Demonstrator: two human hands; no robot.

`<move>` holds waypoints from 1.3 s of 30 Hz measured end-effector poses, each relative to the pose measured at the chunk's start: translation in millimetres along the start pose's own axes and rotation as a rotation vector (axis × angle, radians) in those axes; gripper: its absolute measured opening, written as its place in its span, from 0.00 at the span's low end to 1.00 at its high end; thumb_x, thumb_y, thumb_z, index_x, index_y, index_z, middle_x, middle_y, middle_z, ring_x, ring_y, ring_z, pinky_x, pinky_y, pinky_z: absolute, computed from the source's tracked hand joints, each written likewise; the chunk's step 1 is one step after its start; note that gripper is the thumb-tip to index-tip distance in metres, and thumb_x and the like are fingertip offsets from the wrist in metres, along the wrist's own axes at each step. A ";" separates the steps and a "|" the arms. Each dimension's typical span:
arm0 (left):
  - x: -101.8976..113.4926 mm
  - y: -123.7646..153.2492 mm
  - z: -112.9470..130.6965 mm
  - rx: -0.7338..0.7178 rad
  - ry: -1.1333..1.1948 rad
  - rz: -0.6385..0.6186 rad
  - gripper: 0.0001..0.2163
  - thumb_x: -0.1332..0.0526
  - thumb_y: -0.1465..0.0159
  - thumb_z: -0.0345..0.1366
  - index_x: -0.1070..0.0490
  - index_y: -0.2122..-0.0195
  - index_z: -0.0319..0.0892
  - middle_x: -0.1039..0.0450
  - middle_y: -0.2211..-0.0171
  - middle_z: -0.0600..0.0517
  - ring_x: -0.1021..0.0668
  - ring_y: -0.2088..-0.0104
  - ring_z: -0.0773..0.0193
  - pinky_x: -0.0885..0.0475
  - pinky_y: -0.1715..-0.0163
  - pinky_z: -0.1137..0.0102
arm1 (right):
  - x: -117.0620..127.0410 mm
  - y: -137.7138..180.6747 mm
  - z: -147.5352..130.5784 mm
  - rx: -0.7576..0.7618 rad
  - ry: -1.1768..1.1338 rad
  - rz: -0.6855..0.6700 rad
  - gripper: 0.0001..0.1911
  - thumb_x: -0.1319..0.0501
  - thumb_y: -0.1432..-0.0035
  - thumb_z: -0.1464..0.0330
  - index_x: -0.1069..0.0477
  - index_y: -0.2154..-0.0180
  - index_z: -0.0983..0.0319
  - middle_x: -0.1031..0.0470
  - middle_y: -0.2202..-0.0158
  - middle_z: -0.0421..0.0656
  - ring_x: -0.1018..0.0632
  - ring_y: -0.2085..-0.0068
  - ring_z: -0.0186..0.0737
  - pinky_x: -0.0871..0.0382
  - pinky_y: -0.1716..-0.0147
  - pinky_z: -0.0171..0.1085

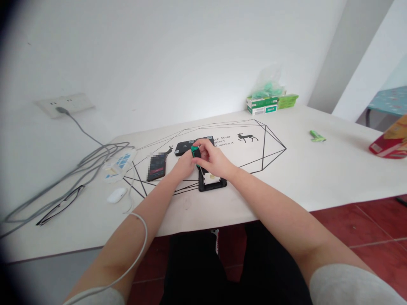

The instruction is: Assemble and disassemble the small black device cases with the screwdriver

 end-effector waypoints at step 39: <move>-9.7 1.8 16.7 -0.105 0.226 -0.018 0.11 0.42 0.37 0.29 0.20 0.59 0.41 0.20 0.66 0.51 0.22 0.68 0.61 0.27 0.63 0.68 | 38.6 4.2 20.0 -0.013 0.119 0.462 0.30 0.37 0.33 0.52 0.43 0.37 0.51 0.28 0.56 0.46 0.23 0.60 0.45 0.23 0.63 0.46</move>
Point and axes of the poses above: each hand's wrist, its own y-axis away from the middle knuckle, its own x-axis out of the back of the hand, z = x × y, the point moved 6 cm from there along -y, towards the middle knuckle
